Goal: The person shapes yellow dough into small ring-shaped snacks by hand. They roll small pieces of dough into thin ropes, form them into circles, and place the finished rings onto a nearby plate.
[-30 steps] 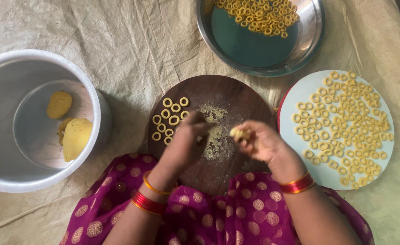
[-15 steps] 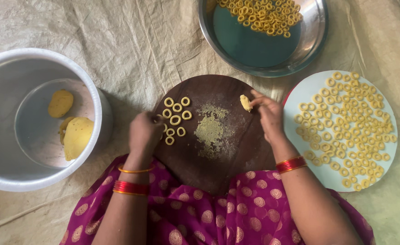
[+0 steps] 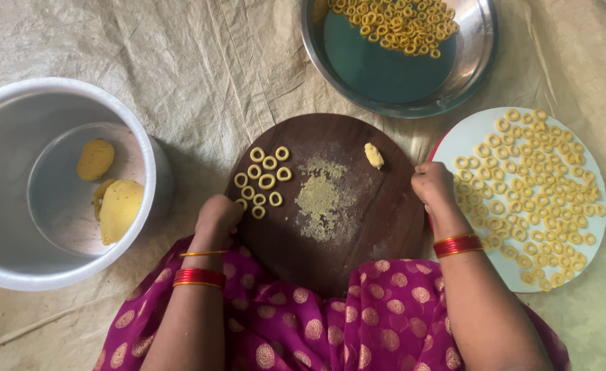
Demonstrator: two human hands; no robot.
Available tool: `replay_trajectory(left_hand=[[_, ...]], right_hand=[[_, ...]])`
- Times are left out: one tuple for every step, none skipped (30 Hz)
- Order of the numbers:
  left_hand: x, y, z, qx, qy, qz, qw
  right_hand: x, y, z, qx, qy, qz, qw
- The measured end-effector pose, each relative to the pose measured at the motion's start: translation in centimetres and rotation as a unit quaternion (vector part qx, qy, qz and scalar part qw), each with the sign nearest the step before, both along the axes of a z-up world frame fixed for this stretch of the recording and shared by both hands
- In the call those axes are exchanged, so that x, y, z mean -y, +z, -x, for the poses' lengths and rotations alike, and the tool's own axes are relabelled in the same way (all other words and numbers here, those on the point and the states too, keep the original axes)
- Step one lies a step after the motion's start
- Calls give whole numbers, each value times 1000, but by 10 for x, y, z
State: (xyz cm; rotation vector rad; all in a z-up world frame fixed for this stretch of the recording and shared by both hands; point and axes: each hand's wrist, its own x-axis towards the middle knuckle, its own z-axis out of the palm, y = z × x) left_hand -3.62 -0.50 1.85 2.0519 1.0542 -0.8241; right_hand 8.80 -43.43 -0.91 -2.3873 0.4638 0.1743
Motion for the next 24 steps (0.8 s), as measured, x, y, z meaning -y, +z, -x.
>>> replay_trajectory(left_hand=[[0,1,0,18,7,2,1000],[0,2,-2,23,7,1,1000],[1,2,-4,27,8,0,1000],[1,1,-5,30,8,0,1000],[1,0,-6,51,16,2,999],[2,-1,-6,72,23,4,997],[2,-3,-6,93,30,5,995],[1,-5,-7,113,30,0,993],[1,-8,-8,132,28,-6,991],[0,-11,-8,151,27,-11,988],[-2,-14,-8,165,34,0,986],[-4,-18,-9,179,41,10,983],[-5,-21,-9,194,48,21,980],[-5,-25,-7,225,16,-38,973],[-1,-27,-9,259,-16,-97,961],[2,-29,-9,290,-49,-154,943],[9,-31,-9,336,-53,-145,929],[20,-33,-8,382,-57,-135,913],[32,-34,-8,424,-62,-124,895],[45,-34,-14,431,-73,-13,899],[58,-33,-17,430,-82,99,893],[70,-30,-14,354,-59,233,904],[82,-27,-10,269,-35,361,892],[89,-22,-4,297,-70,314,899]], right_hand=[[0,0,-1,22,2,-12,1000],[0,0,-3,10,-15,-14,1000],[1,-1,-3,-3,-32,-16,999],[2,-1,-4,-16,-49,-18,999],[2,-1,-6,0,-45,-28,999],[2,-2,-9,15,-41,-38,998],[1,-2,-12,31,-37,-48,998],[1,-2,-15,46,-33,-50,997],[1,-2,-18,61,-30,-53,996],[1,-1,-20,75,-27,-55,995],[2,1,-20,81,-25,-69,994],[2,4,-19,86,-23,-83,993],[-1,7,-18,91,-21,-97,991],[-6,11,-16,93,-5,-55,994],[-12,17,-14,97,11,-11,995],[-18,25,-12,100,27,32,994],[-26,30,-5,215,81,73,971],[-35,35,5,324,135,112,930],[-47,38,14,282,175,65,941],[-61,39,24,239,213,18,947],[-70,40,39,154,264,40,951],[-76,42,56,68,312,60,946],[-88,42,72,-18,416,144,898],[-98,43,86,-105,509,223,825]])
